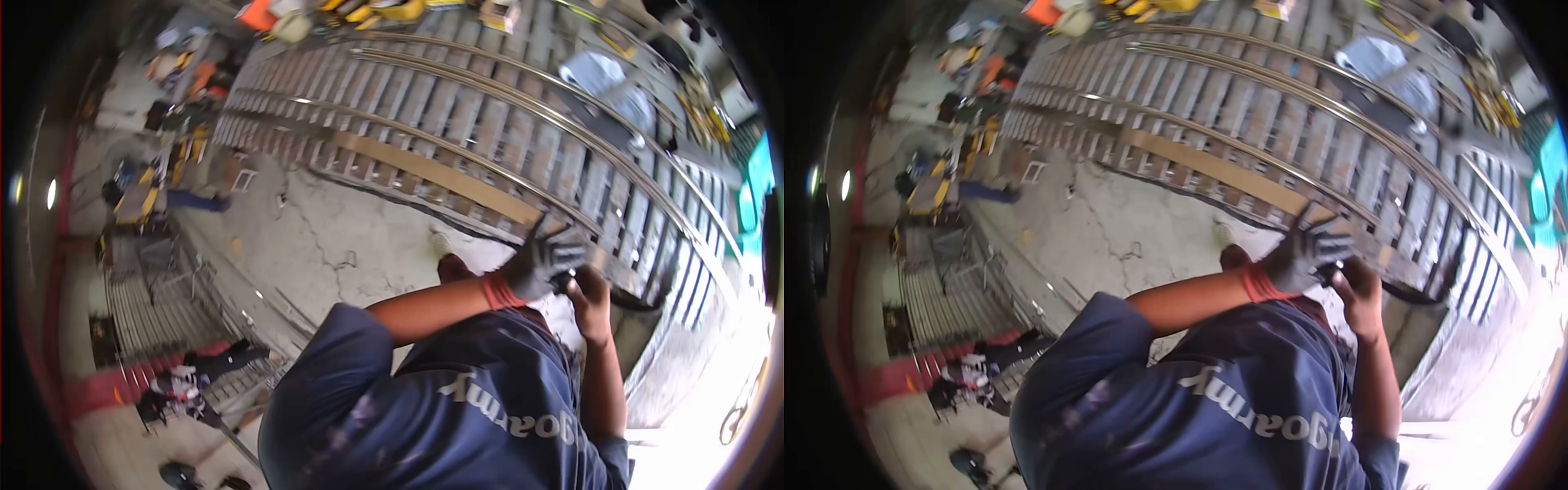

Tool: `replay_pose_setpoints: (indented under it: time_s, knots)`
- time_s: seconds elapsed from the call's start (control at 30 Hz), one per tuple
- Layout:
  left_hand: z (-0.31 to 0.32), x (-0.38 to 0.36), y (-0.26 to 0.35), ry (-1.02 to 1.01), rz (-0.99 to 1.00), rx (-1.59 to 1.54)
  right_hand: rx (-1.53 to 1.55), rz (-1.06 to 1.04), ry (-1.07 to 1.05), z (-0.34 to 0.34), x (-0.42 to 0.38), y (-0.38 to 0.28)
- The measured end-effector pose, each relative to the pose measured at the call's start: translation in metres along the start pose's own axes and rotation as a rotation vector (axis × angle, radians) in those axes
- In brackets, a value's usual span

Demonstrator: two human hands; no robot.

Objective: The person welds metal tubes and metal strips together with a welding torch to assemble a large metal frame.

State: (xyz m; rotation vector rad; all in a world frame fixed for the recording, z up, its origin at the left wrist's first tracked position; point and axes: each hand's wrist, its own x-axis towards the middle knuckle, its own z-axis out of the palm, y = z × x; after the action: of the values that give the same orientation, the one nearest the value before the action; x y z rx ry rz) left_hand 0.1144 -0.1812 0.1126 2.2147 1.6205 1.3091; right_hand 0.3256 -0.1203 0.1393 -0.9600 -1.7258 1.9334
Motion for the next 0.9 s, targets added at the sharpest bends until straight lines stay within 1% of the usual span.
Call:
replay_pose_setpoints:
  time_s: [0.03,0.1,0.13,0.23,0.27,0.37,0.4,0.5,0.53,0.57,0.63,0.67,0.7,0.77,0.8,0.83,0.9]
  knots:
    - [0.005,0.004,0.0,-0.007,0.006,-0.018,0.114,-0.01,0.068,0.011,-0.003,-0.006]
    - [0.005,0.013,0.007,-0.142,0.011,0.028,0.367,-0.02,0.13,0.015,-0.007,0.008]
    - [0.005,0.017,0.011,-0.157,0.018,0.067,0.449,-0.012,0.111,0.007,-0.01,0.01]
    - [0.012,0.021,0.023,-0.037,0.079,-0.032,0.48,-0.001,0.123,-0.005,-0.022,0.005]
    - [0.011,0.018,0.028,-0.174,0.007,-0.038,0.46,0.001,0.125,-0.008,-0.025,0.004]
    - [0.019,0.01,0.029,-0.123,0.078,0.002,0.42,0.031,0.097,-0.02,-0.032,0.008]
    - [0.016,0.01,0.028,-0.096,0.127,-0.037,0.344,0.042,0.164,-0.014,-0.032,-0.003]
    - [-0.001,0.004,0.024,-0.103,0.007,-0.033,0.199,0.101,0.204,-0.031,-0.033,0.0]
    - [-0.015,0.003,0.015,-0.088,0.035,0.066,0.076,0.086,0.197,-0.035,-0.031,0.0]
    - [-0.03,0.005,0.001,-0.005,0.06,0.067,0.034,0.098,0.162,-0.04,-0.03,-0.003]
    - [-0.048,-0.012,-0.032,-0.242,-0.358,0.097,-0.05,0.12,0.091,-0.051,-0.024,-0.01]
    - [-0.064,-0.018,-0.047,-0.225,-0.405,0.211,-0.085,0.134,0.117,-0.052,-0.018,-0.008]
    - [-0.079,-0.023,-0.062,-0.206,-0.452,0.325,-0.252,0.089,0.143,-0.056,-0.008,0.003]
    - [-0.1,-0.032,-0.103,-0.062,-0.425,0.367,-0.583,0.0,0.201,-0.064,0.014,0.021]
    - [-0.109,-0.038,-0.127,-0.087,-0.409,0.364,-0.721,0.038,0.261,-0.056,0.024,0.012]
    - [-0.118,-0.042,-0.151,-0.111,-0.394,0.361,-0.79,0.048,0.305,-0.053,0.036,0.009]
    - [-0.139,-0.033,-0.185,-0.141,-0.145,0.734,-0.924,0.073,0.393,-0.045,0.063,0.015]
